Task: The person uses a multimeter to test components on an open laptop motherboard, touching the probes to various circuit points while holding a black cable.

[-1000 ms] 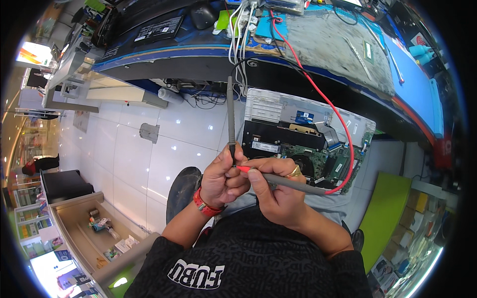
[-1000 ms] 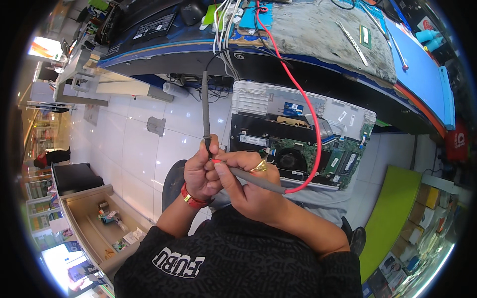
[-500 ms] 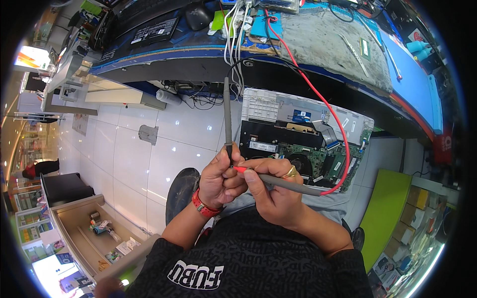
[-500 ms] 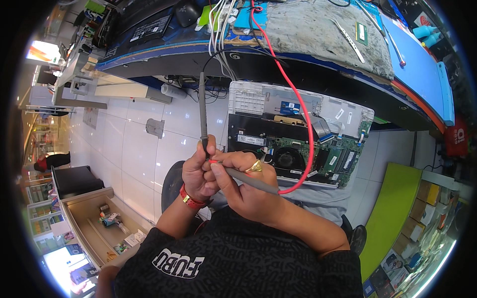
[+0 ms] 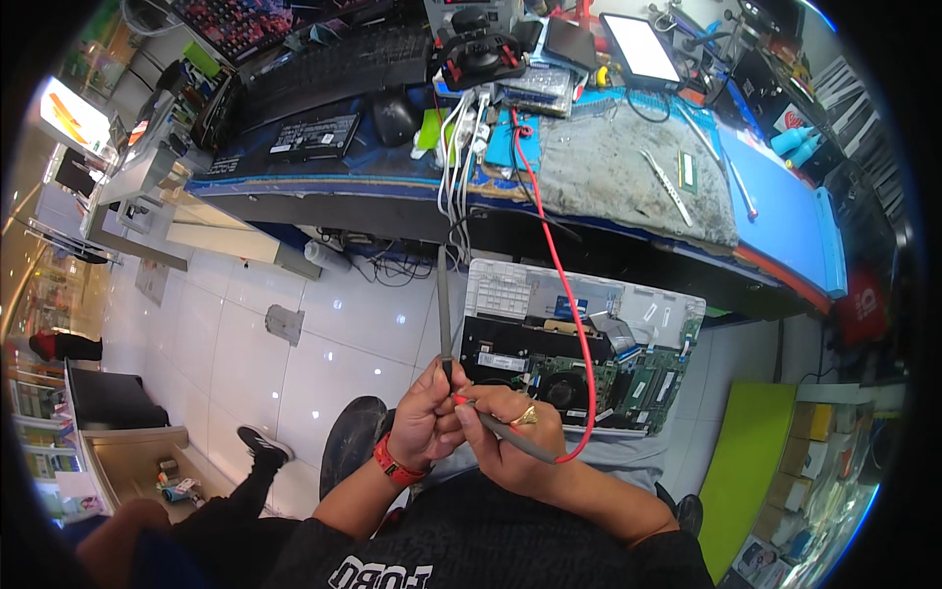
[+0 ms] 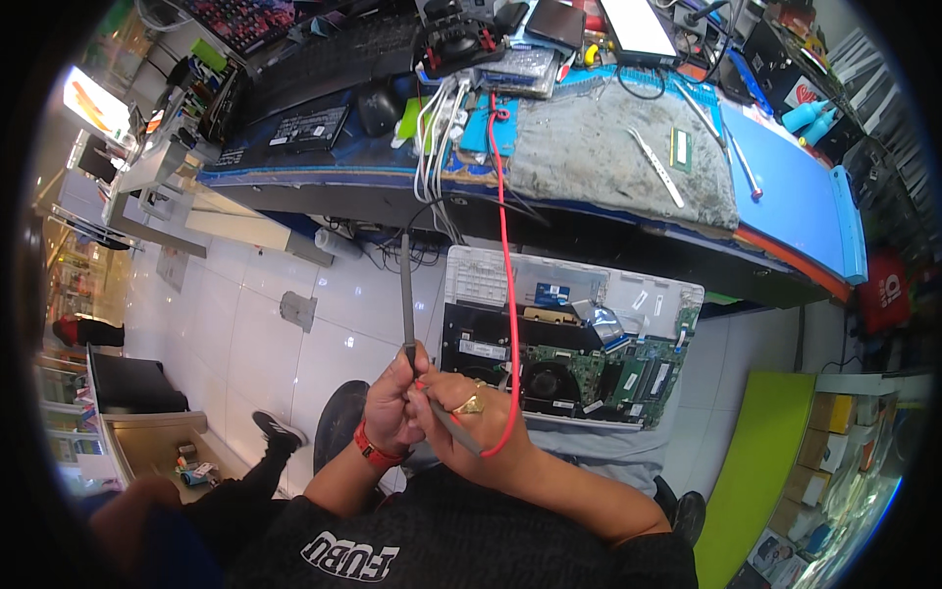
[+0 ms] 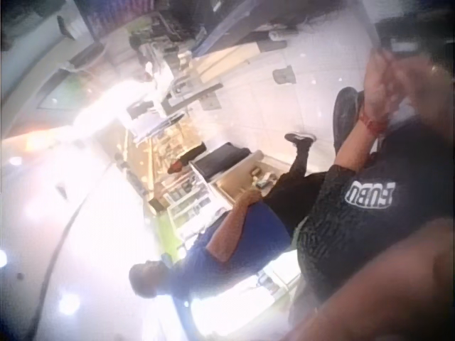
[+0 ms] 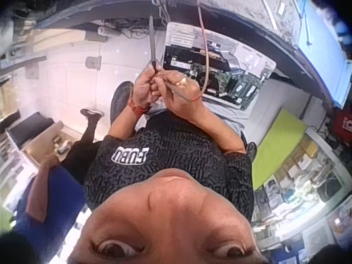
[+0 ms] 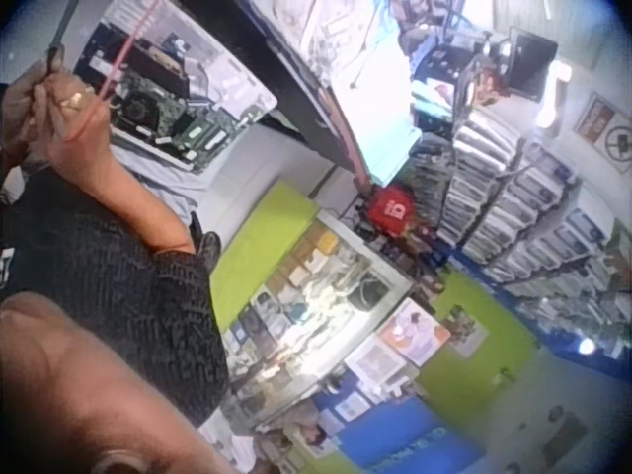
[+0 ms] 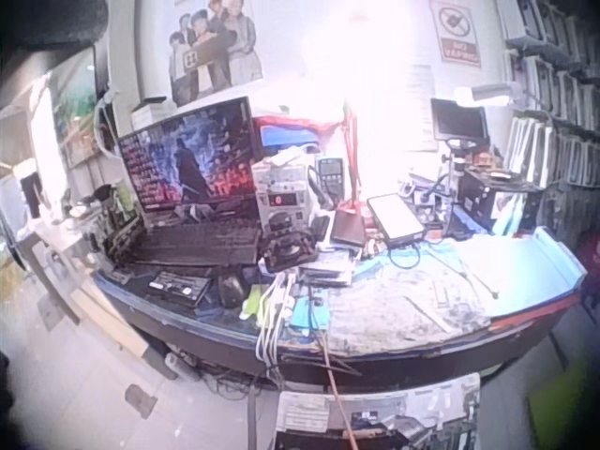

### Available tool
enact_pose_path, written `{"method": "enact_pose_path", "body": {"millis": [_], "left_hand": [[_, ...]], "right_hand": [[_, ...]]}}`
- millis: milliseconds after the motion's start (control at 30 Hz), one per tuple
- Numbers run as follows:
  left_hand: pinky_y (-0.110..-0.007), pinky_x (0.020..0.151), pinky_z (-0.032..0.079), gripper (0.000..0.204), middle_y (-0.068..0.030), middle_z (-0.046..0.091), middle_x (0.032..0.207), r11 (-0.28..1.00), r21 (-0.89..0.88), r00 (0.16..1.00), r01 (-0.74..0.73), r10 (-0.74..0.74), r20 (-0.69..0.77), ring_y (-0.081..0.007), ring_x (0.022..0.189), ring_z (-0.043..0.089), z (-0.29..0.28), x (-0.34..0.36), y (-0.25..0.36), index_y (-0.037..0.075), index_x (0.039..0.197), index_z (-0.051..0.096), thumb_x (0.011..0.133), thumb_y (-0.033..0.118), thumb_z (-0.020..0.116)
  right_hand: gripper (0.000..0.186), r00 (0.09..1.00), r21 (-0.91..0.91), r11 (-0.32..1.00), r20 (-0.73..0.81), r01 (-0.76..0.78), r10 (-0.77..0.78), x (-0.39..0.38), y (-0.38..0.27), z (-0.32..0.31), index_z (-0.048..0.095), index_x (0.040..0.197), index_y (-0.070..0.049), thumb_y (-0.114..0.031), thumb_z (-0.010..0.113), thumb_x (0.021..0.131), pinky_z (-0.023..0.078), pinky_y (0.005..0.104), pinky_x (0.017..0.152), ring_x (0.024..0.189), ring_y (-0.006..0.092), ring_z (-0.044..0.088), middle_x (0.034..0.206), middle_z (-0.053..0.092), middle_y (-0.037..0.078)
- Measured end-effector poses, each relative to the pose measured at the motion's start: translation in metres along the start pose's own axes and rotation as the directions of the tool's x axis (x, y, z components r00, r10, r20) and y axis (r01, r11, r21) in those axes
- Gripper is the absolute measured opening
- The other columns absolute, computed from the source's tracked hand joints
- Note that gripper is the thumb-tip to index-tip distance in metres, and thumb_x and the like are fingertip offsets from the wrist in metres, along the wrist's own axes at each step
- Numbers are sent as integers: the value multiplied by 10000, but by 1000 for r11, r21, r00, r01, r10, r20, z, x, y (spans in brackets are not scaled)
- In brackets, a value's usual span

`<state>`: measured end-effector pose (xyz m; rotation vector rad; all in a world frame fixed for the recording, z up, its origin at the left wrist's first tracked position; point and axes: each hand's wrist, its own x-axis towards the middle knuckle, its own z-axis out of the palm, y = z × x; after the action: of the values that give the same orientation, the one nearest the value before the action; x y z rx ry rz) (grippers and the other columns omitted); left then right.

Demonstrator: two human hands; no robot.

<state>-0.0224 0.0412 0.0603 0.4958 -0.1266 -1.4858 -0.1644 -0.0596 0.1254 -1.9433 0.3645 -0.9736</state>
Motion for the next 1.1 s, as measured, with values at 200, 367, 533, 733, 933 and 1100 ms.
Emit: {"method": "enact_pose_path", "body": {"millis": [200, 367, 533, 733, 933, 1100], "left_hand": [[-216, 422, 300, 280, 63, 351, 668, 998, 51, 999, -29, 31, -39, -43, 481, 244, 4, 2, 2, 87, 1180, 548, 1109, 357, 534], [-218, 427, 295, 269, 68, 326, 654, 998, 50, 999, -38, 39, -18, -42, 476, 226, 7, 3, 2, 92, 1182, 540, 1117, 352, 516], [-216, 428, 292, 262, 69, 319, 651, 997, 67, 999, -33, 35, -31, -39, 475, 224, 9, 4, 2, 102, 1181, 538, 1124, 354, 498], [-211, 429, 290, 239, 69, 330, 660, 994, 102, 999, -47, 49, -16, -37, 480, 229, 13, 5, 1, 131, 1180, 541, 1118, 359, 512], [-209, 440, 294, 237, 63, 343, 672, 991, 126, 998, -55, 58, -22, -37, 489, 247, 14, 4, 1, 139, 1172, 549, 1112, 366, 522], [-219, 446, 299, 240, 57, 342, 678, 994, 96, 998, -49, 45, 40, -40, 492, 258, 14, 6, 3, 140, 1169, 551, 1111, 372, 522]], "right_hand": [[156, 999, -2, 1000, -22, -23, 23, 0, 6, 4, 637, 991, 22, -5, 755, 893, 570, 371, 614, 730, 304, 720, 924, 696, 147], [115, 999, -29, 999, -52, -14, 13, 0, 8, 6, 635, 971, 33, -22, 731, 939, 572, 331, 591, 678, 252, 731, 921, 738, 157], [134, 998, -16, 999, -50, -31, 31, -4, 12, 8, 648, 956, 24, -29, 760, 904, 574, 371, 619, 724, 298, 729, 927, 714, 149], [101, 997, -26, 998, -53, -55, 54, 1, 8, 2, 622, 984, 38, -10, 707, 960, 564, 309, 585, 678, 207, 731, 926, 751, 153], [103, 995, 3, 999, -88, -50, 50, 1, 5, 4, 656, 947, 25, -33, 739, 931, 576, 343, 616, 720, 284, 741, 903, 730, 150], [140, 980, 69, 982, -80, -175, 180, 0, 9, 0, 631, 983, 25, -73, 729, 962, 567, 353, 618, 713, 274, 741, 872, 731, 158]]}}
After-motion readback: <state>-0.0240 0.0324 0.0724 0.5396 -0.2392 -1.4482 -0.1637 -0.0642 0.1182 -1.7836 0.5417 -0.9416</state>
